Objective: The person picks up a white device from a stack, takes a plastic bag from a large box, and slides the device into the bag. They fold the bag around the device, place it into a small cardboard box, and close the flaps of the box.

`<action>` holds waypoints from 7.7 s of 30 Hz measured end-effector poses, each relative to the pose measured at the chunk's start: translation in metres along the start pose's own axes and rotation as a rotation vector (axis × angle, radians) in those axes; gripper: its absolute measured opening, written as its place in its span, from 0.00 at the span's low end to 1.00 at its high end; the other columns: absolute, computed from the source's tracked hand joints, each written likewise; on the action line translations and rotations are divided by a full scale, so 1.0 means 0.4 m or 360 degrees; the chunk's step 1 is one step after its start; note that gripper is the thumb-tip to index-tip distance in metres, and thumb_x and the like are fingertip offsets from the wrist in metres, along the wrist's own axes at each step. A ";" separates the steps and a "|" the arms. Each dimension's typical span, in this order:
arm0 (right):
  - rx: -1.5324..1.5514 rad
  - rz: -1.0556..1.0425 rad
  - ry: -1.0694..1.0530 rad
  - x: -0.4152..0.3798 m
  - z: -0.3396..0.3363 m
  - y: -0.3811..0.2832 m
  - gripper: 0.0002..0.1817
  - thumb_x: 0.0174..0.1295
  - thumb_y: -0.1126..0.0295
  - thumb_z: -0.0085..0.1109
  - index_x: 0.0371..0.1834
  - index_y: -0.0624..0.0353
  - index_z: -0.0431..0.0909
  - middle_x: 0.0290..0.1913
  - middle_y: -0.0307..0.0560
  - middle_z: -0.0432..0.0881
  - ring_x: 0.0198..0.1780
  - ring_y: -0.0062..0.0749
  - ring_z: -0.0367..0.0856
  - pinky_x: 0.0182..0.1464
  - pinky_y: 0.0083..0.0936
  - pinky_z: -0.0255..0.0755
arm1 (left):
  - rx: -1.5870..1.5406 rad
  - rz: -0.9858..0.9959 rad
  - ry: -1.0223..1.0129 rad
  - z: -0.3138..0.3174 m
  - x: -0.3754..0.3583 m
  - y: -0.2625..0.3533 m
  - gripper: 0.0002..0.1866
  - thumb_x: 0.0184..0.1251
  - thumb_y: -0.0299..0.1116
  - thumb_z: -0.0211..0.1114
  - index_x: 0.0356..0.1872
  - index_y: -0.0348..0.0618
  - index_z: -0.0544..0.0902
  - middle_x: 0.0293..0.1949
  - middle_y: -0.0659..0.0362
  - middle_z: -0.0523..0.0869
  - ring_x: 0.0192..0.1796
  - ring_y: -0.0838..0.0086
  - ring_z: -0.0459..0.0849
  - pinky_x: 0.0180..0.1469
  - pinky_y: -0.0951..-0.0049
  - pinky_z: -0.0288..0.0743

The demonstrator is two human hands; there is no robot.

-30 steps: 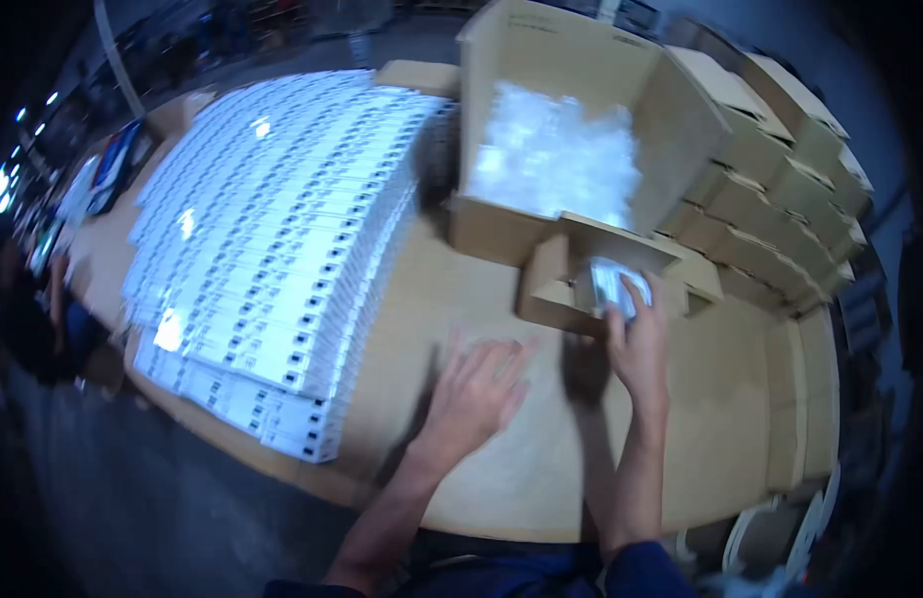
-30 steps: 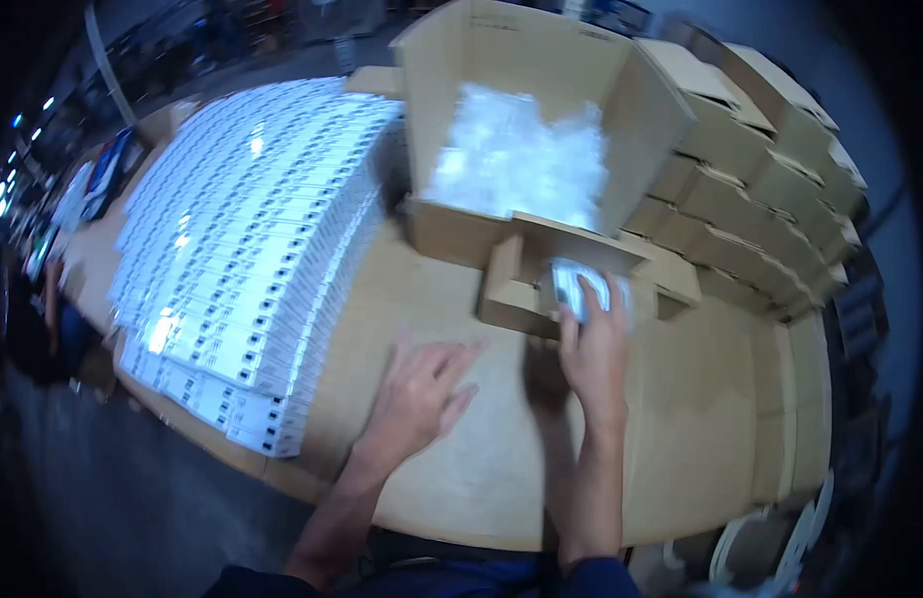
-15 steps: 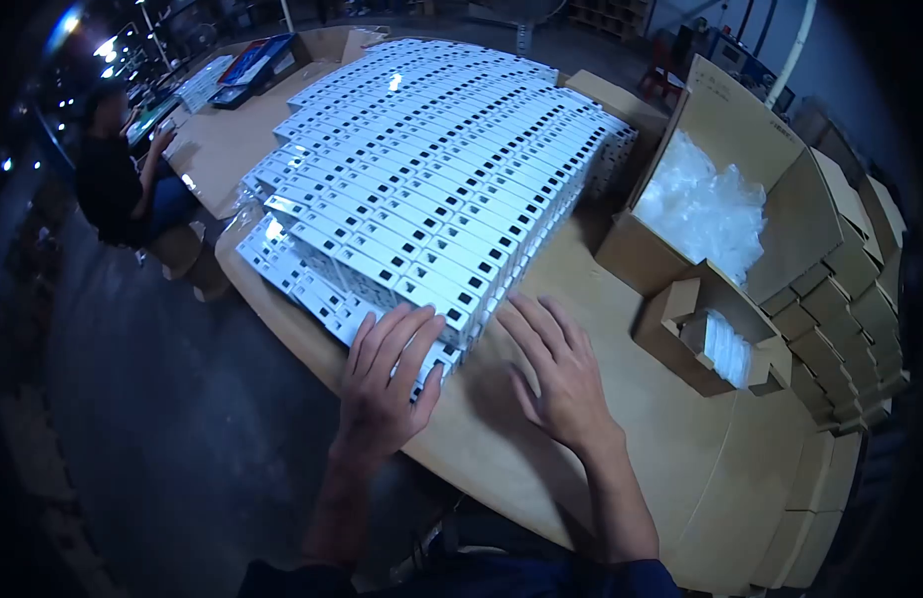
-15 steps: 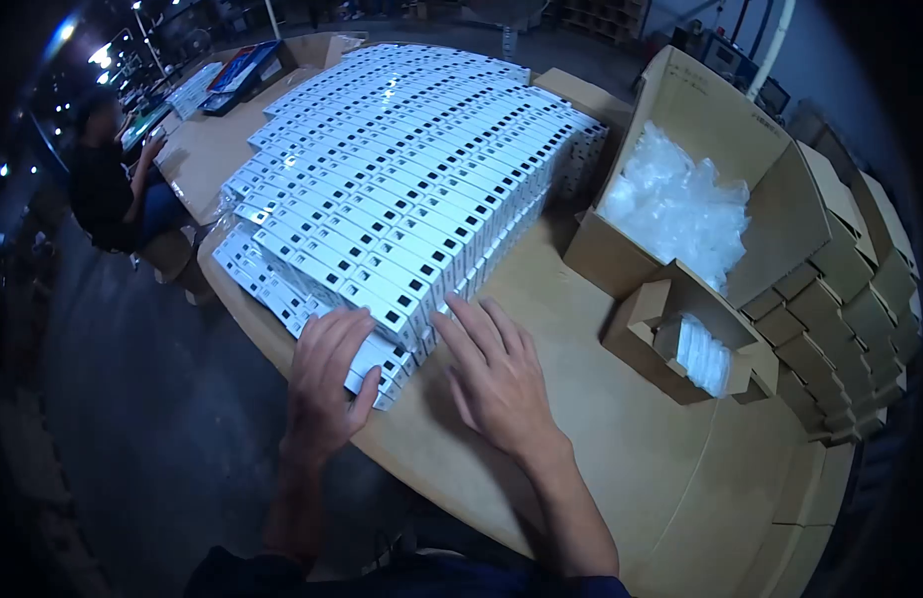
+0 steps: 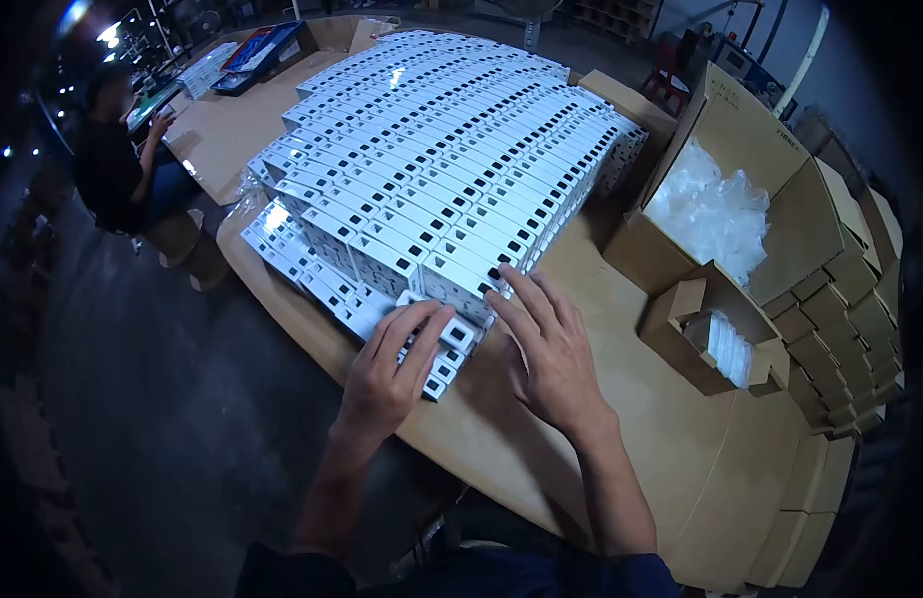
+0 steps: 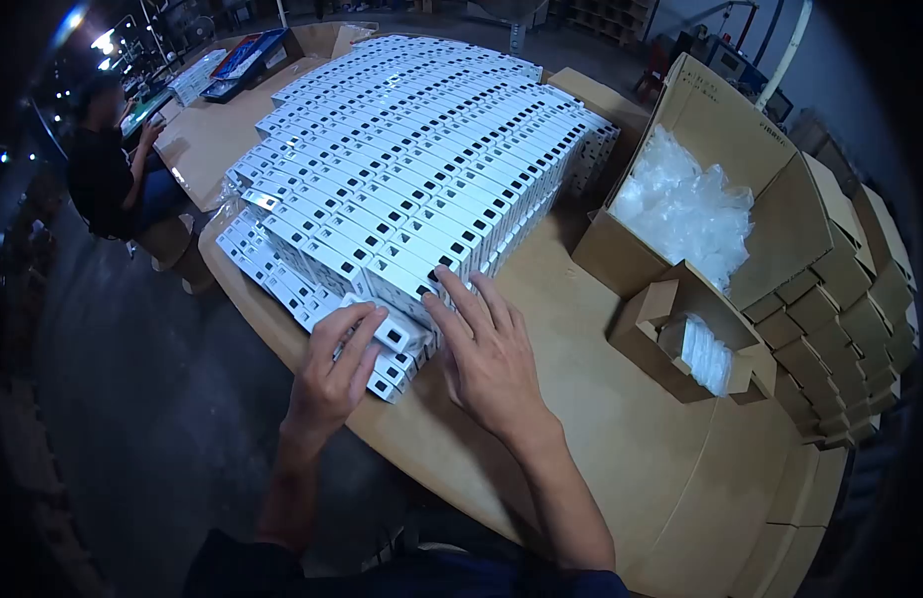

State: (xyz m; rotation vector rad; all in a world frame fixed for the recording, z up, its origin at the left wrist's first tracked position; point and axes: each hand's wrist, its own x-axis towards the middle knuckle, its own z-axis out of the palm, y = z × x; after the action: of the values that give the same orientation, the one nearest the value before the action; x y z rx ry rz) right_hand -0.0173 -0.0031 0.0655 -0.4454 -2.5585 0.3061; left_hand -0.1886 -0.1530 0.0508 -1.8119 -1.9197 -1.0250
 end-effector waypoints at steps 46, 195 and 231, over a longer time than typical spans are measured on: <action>-0.0175 0.1256 0.0925 0.111 -0.526 0.928 0.12 0.63 0.68 0.66 0.38 0.66 0.90 0.36 0.68 0.88 0.52 0.61 0.85 0.59 0.49 0.77 | -0.1007 0.0139 0.0011 0.866 1.078 0.381 0.09 0.70 0.27 0.65 0.46 0.36 0.88 0.40 0.43 0.91 0.44 0.50 0.92 0.50 0.58 0.82; 0.1097 0.0857 0.0769 -0.509 -0.379 0.213 0.12 0.66 0.76 0.70 0.49 0.62 0.79 0.42 0.44 0.83 0.43 0.25 0.82 0.50 0.25 0.77 | -0.1726 -0.0425 -0.1160 0.410 -0.006 0.480 0.27 0.59 0.32 0.82 0.59 0.35 0.84 0.47 0.49 0.93 0.50 0.67 0.93 0.55 0.65 0.86; 0.2213 0.1151 0.1178 -0.620 -0.152 0.183 0.06 0.75 0.77 0.61 0.50 0.68 0.82 0.59 0.59 0.84 0.60 0.35 0.83 0.66 0.31 0.76 | -0.2450 -0.0741 -0.0776 0.442 -0.032 0.445 0.27 0.90 0.39 0.42 0.75 0.27 0.69 0.64 0.44 0.84 0.67 0.65 0.80 0.75 0.64 0.68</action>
State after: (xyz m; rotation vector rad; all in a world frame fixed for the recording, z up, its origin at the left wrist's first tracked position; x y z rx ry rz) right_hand 0.2343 -0.0195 -0.0182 -0.6762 -0.9637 1.6160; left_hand 0.0270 -0.0530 -0.0303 -2.3940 -1.8829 -3.0341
